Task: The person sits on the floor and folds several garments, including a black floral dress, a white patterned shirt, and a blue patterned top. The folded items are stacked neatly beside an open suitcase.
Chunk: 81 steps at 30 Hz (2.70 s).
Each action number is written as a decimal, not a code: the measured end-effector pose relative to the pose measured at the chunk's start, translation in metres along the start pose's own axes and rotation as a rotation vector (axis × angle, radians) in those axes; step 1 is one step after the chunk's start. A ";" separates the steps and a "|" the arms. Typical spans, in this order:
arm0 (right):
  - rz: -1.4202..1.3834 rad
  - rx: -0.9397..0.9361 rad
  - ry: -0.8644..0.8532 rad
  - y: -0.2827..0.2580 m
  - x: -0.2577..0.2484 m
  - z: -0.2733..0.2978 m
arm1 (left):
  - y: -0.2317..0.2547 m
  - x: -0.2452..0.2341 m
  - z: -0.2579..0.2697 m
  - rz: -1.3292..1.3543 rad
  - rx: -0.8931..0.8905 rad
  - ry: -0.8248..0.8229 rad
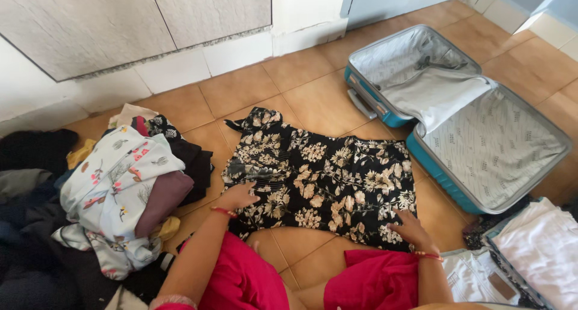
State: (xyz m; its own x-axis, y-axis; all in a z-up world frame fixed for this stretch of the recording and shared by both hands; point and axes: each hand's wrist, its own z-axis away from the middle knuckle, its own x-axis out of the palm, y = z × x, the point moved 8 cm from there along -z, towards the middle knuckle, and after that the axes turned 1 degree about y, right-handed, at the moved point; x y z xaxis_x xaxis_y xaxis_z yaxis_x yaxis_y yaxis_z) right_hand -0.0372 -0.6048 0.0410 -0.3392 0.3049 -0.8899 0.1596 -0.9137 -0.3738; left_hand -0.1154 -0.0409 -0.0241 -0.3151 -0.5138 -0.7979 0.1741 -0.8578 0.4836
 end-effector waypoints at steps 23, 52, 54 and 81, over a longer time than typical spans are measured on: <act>-0.264 -0.846 -0.015 -0.320 0.165 0.053 | -0.019 -0.004 -0.007 0.104 -0.014 0.095; 0.167 -1.011 -0.316 -0.412 0.250 0.042 | -0.009 0.047 -0.058 0.009 0.008 -0.238; 0.085 -0.922 -0.431 -0.412 0.249 0.043 | -0.006 0.047 -0.058 -0.023 0.055 -0.240; -0.589 -0.159 -0.078 -0.238 0.137 -0.051 | -0.044 -0.013 -0.039 0.261 -0.201 0.211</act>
State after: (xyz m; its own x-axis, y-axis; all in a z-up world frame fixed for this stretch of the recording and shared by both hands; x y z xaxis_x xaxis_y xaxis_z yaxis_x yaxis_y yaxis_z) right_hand -0.0739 -0.3319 -0.0052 -0.4785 0.7204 -0.5021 0.0585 -0.5444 -0.8368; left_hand -0.0827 0.0026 -0.0491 -0.0407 -0.6885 -0.7241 0.4086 -0.6728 0.6168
